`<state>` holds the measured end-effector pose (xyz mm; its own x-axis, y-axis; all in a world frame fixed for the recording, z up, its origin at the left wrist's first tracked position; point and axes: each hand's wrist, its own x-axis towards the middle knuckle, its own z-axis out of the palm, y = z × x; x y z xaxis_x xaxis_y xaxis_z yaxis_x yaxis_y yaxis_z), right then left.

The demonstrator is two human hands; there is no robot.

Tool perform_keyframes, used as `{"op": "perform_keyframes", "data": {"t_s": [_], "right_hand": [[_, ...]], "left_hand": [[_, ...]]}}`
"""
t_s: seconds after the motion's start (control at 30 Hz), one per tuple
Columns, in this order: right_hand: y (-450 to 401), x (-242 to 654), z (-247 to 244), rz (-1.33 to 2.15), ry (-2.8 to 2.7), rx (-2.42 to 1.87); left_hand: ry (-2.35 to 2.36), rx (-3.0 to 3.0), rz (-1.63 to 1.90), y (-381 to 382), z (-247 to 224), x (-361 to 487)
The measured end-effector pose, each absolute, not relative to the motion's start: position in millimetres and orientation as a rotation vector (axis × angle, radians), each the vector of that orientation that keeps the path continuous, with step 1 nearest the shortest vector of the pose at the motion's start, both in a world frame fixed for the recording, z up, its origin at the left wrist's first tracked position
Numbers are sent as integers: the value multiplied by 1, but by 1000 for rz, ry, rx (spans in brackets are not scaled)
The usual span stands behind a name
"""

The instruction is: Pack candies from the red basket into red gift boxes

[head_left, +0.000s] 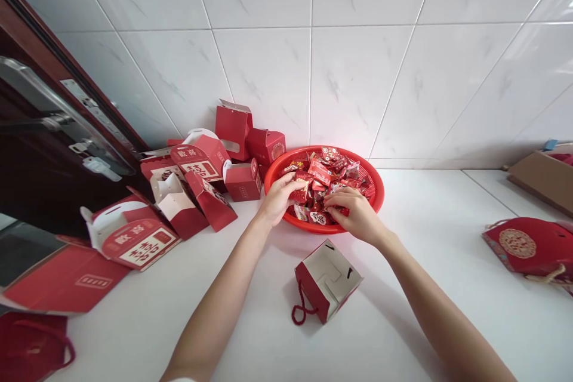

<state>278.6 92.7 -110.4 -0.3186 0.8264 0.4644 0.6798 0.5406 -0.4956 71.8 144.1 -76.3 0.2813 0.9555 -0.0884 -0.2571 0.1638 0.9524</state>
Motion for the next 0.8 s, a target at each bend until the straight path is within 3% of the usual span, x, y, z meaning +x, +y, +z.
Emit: {"op": "perform_keyframes", "data": {"t_s": [0.5,0.8], "right_hand": [[92,271,-97,403,-2465,-1396],[96,274,-102,777,-1972,-1327]], "left_hand": [[855,893,1096,146,-78,74],[888,876,1088,144,-73,74]]}}
